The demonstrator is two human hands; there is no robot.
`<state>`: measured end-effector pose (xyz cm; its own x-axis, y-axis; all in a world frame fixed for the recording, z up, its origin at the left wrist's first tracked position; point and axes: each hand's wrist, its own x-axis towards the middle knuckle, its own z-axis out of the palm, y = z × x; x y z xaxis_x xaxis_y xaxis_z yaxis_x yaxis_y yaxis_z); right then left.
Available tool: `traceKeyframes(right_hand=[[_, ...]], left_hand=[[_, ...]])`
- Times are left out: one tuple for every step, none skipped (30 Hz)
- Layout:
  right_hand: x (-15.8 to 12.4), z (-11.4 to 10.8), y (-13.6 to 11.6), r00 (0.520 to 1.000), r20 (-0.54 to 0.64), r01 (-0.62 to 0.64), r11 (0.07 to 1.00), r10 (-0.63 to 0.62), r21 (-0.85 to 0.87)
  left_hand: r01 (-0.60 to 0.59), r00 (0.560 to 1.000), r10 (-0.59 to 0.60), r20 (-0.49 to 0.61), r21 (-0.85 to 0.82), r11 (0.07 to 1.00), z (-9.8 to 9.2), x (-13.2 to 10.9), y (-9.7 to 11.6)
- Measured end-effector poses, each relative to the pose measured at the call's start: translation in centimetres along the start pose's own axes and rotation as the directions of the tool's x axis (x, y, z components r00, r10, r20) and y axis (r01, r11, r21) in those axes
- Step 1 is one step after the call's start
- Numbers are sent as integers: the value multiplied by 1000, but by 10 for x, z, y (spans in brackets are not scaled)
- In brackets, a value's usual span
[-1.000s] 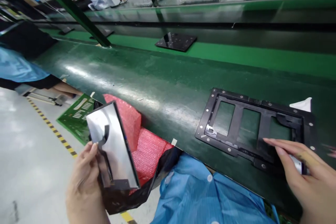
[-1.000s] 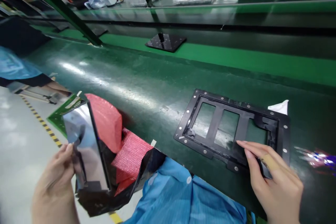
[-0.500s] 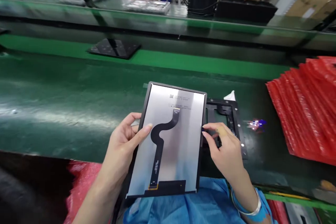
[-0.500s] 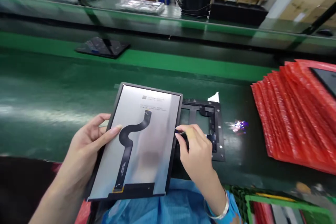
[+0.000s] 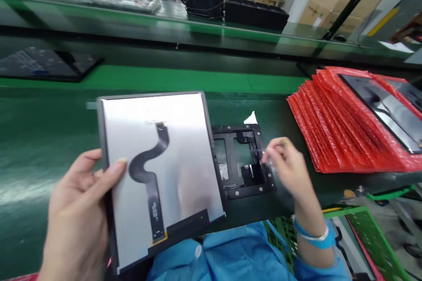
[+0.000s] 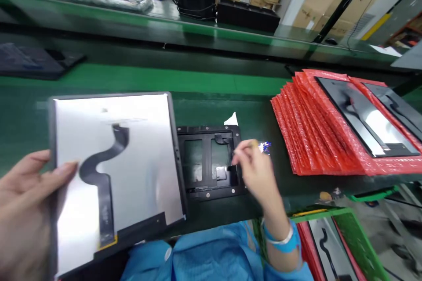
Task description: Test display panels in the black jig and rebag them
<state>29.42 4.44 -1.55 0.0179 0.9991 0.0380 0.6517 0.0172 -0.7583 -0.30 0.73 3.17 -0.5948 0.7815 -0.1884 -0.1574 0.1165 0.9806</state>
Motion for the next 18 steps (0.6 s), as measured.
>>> traceKeyframes(right_hand=[[9,-12,12,991,-62,-127,976,118,-178],[18,-23,24,981,-98,-189,950,169,-248],[26,-32,35,969,-133,-240,920,208,-311],[32,-39,45,958,-164,-279,888,234,-366],[36,-43,52,952,-184,-301,866,246,-400],[37,-45,55,945,-201,-323,841,259,-434],[35,-43,55,942,-224,-328,824,250,-461],[30,-40,51,948,-249,-297,829,197,-474],[23,-35,44,960,-264,-209,857,89,-470],[14,-28,34,965,-252,-56,890,-67,-453],[4,-21,21,939,-221,151,895,-262,-420],[-6,-13,7,873,-144,391,846,-465,-361],[-15,-5,-7,781,-31,589,753,-623,-293],[-23,3,-21,675,71,727,644,-735,-239],[-29,11,-33,575,127,812,544,-808,-211],[-33,17,-43,493,148,863,462,-857,-203],[-35,22,-50,431,138,892,398,-892,-213],[-35,26,-54,388,112,907,357,-915,-224]], left_hand=[[-17,1000,18,2,-60,998,-2,1,3],[-1,1000,2,5,-120,993,-4,1,6],[53,999,-53,4,-167,985,-4,1,8],[109,993,-114,-9,-209,972,-3,0,10],[160,985,-169,-17,-239,958,-2,-1,11],[199,978,-210,-14,-254,946,0,-2,11],[228,972,-234,6,-259,939,2,-2,10],[245,969,-242,44,-259,934,4,-2,7],[255,967,-239,91,-259,932,7,-2,3],[265,962,-235,140,-259,929,9,-2,-1],[277,954,-234,186,-258,926,11,-2,-4],[286,946,-230,226,-258,923,14,-3,-8],[295,938,-227,263,-256,920,16,-4,-10],[301,928,-222,298,-254,919,19,-5,-11],[307,919,-217,331,-252,918,21,-7,-12],[310,908,-206,365,-253,916,23,-9,-12],[313,895,-193,403,-256,915,24,-12,-10],[317,876,-178,448,-257,913,24,-14,-9]])
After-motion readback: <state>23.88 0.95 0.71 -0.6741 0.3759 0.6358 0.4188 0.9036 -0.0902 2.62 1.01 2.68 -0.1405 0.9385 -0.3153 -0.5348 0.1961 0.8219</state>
